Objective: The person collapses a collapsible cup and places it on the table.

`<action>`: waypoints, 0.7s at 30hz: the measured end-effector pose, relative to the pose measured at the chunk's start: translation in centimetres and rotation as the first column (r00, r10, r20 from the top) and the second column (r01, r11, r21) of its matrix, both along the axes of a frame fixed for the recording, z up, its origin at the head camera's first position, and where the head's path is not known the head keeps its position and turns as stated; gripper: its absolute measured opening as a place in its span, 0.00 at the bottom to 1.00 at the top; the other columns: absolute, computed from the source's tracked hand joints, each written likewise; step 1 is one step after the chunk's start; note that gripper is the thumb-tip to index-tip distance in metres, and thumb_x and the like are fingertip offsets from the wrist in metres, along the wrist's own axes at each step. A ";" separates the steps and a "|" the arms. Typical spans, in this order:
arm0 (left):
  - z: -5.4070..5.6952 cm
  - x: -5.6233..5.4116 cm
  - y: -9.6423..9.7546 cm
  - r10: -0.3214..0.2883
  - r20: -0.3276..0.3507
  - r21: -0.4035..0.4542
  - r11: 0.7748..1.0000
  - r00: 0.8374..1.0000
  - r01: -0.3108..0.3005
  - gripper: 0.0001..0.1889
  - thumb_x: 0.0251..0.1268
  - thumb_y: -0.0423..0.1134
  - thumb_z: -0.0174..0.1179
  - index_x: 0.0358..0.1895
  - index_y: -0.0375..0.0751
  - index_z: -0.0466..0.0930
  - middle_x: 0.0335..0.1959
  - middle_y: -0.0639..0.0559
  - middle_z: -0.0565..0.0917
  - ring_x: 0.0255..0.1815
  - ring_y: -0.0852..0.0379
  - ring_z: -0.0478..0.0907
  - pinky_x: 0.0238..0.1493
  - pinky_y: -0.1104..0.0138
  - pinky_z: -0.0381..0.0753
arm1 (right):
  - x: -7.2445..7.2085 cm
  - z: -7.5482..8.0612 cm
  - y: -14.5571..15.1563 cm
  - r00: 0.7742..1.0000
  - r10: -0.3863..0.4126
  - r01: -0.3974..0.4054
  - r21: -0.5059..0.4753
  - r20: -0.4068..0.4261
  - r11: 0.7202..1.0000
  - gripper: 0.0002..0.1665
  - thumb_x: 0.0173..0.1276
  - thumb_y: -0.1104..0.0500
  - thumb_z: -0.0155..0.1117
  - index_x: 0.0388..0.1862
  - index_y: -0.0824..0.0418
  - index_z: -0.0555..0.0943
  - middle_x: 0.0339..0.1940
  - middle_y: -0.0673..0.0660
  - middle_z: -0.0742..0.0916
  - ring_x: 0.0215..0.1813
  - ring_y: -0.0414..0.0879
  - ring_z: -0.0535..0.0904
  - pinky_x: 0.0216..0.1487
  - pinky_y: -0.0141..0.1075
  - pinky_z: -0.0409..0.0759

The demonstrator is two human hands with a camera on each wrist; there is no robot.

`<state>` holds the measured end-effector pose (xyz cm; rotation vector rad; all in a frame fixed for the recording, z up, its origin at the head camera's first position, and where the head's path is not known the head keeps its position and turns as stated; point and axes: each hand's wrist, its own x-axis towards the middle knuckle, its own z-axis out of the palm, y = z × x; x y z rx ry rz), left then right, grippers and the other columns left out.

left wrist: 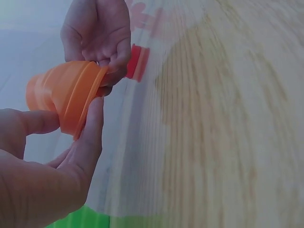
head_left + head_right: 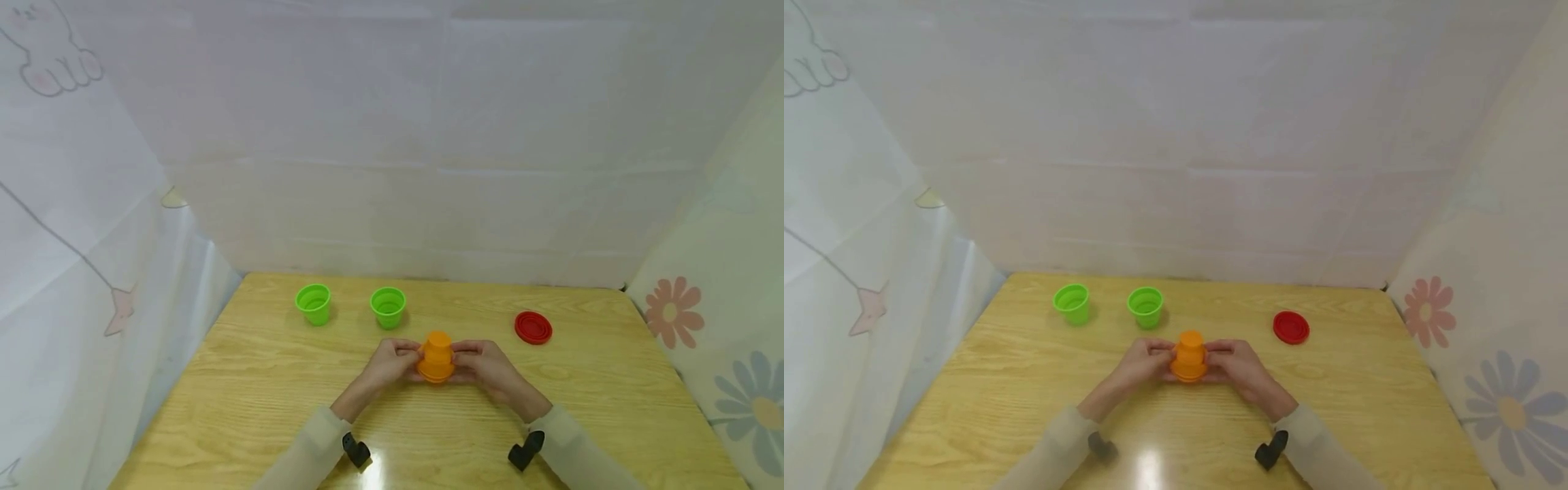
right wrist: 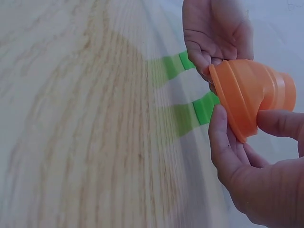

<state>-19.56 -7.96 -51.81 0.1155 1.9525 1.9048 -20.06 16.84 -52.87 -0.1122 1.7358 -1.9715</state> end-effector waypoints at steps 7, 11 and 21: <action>-0.1 -0.3 0.0 -0.014 0.042 0.061 0.998 0.999 0.012 0.19 0.80 0.34 0.56 0.63 0.22 0.77 0.52 0.36 0.87 0.40 0.54 0.89 0.55 0.52 0.92 | 0.0 0.3 0.8 1.000 0.019 -0.019 -0.027 0.007 0.999 0.30 0.79 0.61 0.62 0.72 0.78 0.70 0.64 0.61 0.84 0.57 0.46 0.87 0.63 0.47 0.89; -0.2 -0.2 0.1 0.002 0.060 0.110 0.994 0.998 -0.008 0.18 0.81 0.35 0.56 0.62 0.22 0.77 0.50 0.37 0.87 0.41 0.53 0.90 0.55 0.52 0.92 | -0.2 0.1 0.7 0.999 0.004 -0.002 -0.043 0.046 0.999 0.28 0.79 0.61 0.62 0.70 0.77 0.72 0.58 0.57 0.87 0.56 0.46 0.88 0.66 0.47 0.88; 0.0 0.7 0.1 -0.027 0.094 0.118 0.993 0.995 0.015 0.19 0.83 0.38 0.52 0.61 0.24 0.79 0.40 0.44 0.89 0.39 0.52 0.91 0.53 0.52 0.93 | -0.5 0.1 1.0 0.997 0.025 -0.021 -0.051 0.078 0.998 0.27 0.81 0.60 0.58 0.71 0.75 0.73 0.53 0.53 0.89 0.51 0.46 0.87 0.57 0.39 0.91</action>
